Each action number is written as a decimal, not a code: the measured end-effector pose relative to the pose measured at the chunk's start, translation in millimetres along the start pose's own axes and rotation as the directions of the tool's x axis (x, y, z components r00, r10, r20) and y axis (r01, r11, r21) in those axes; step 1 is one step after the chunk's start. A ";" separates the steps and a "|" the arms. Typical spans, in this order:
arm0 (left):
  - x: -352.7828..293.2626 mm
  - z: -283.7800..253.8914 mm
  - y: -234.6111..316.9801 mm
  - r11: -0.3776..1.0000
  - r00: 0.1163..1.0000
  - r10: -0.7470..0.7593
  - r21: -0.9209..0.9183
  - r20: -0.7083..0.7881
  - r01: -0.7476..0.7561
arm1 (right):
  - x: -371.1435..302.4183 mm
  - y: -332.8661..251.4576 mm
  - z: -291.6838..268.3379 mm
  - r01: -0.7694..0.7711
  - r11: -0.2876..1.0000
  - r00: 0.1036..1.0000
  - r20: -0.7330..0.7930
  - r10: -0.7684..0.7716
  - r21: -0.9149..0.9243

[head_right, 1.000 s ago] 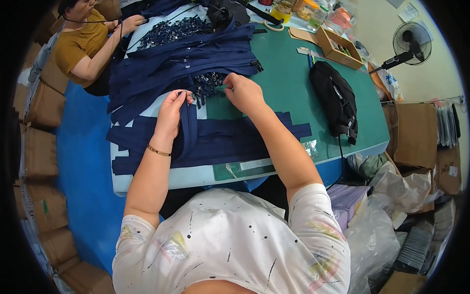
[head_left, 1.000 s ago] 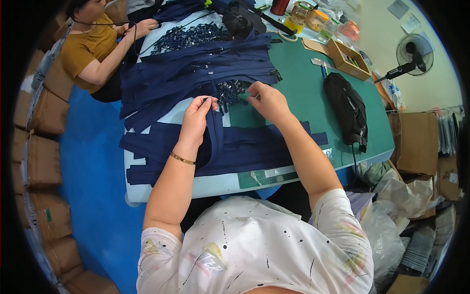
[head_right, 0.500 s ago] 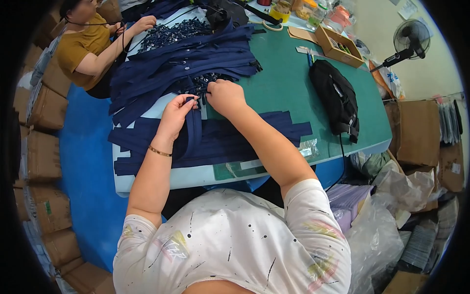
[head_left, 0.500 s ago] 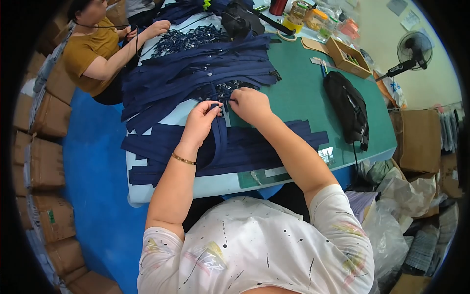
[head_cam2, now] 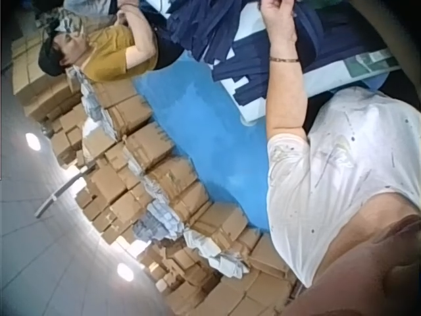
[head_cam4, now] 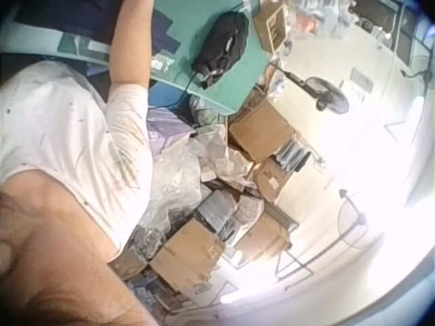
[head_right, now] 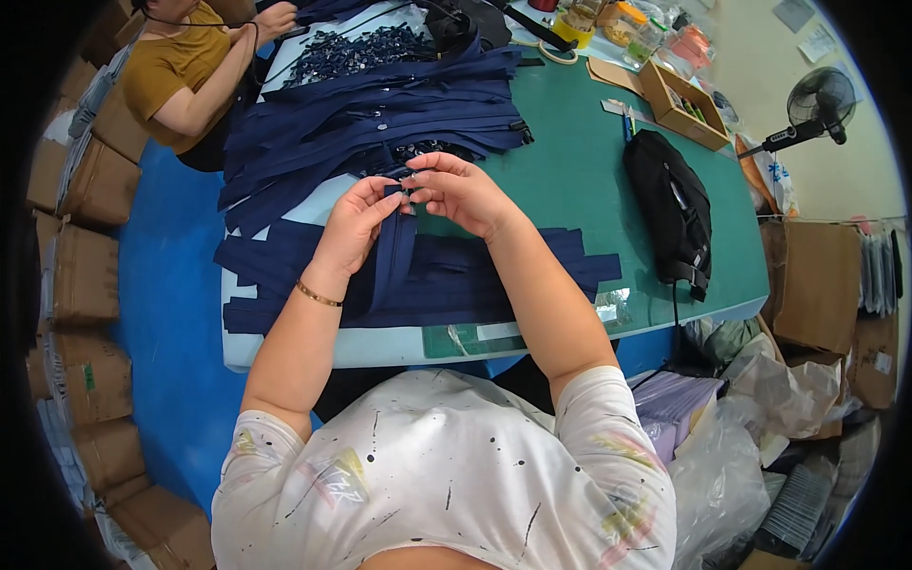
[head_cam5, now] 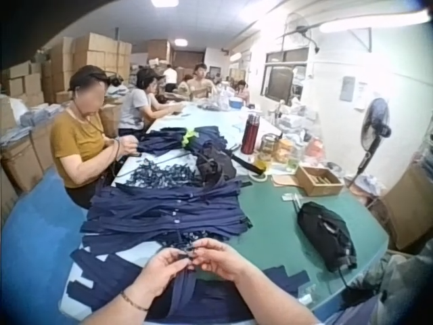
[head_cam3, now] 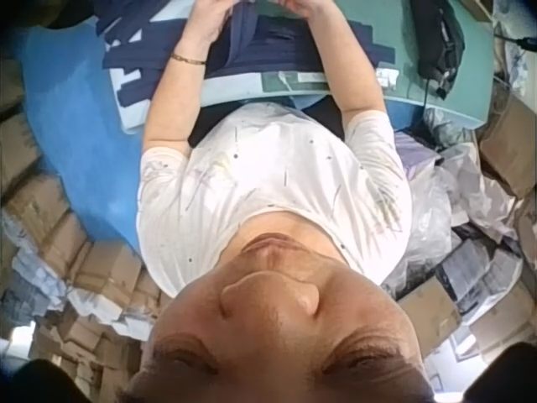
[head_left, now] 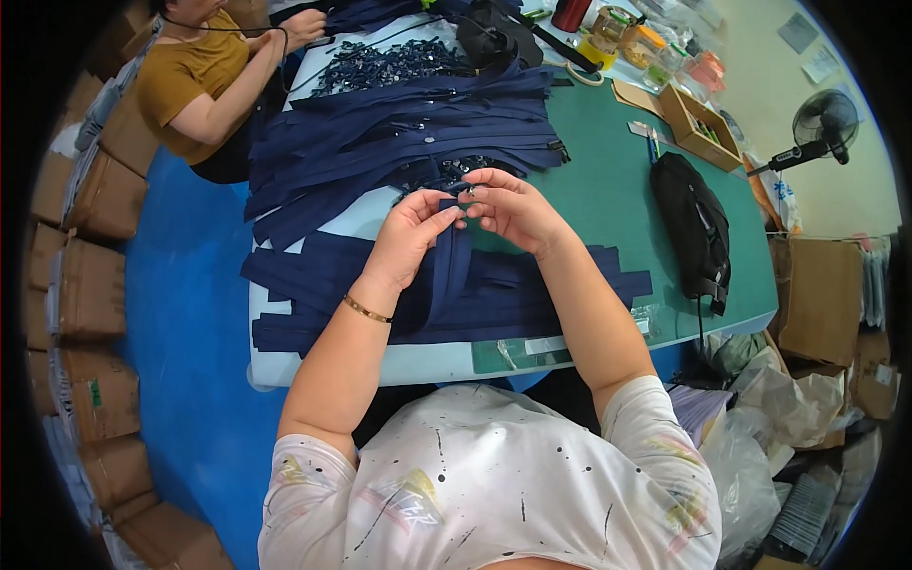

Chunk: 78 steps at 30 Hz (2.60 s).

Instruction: Assembling metal zipper sliders onto navy blue fabric strips.

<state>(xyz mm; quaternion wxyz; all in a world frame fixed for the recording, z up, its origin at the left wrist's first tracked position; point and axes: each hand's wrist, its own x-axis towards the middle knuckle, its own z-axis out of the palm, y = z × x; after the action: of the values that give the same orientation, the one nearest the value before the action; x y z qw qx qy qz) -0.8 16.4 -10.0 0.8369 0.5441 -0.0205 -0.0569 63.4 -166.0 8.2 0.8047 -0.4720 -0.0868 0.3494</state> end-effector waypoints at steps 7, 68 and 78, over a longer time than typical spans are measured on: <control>-1.2 -0.4 -0.7 1.000 1.000 -0.008 0.020 -0.004 0.008 | 3.8 3.6 -6.6 -0.047 0.935 0.998 0.051 0.031 0.351; 1.5 -5.1 3.1 0.965 0.909 0.230 0.202 -0.347 -0.166 | -11.8 23.2 34.5 0.483 0.448 0.691 0.013 -0.723 -0.752; -0.7 2.0 6.6 0.985 0.981 0.147 0.114 -0.129 -0.133 | -10.4 20.3 26.3 0.239 0.633 0.849 -0.158 -0.504 -0.736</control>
<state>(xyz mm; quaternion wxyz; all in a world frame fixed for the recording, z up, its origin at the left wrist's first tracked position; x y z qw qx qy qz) -1.2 17.3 -3.2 0.8085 0.5870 -0.0043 0.0409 33.6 -148.0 7.7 0.6254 -0.7626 -0.1633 0.0246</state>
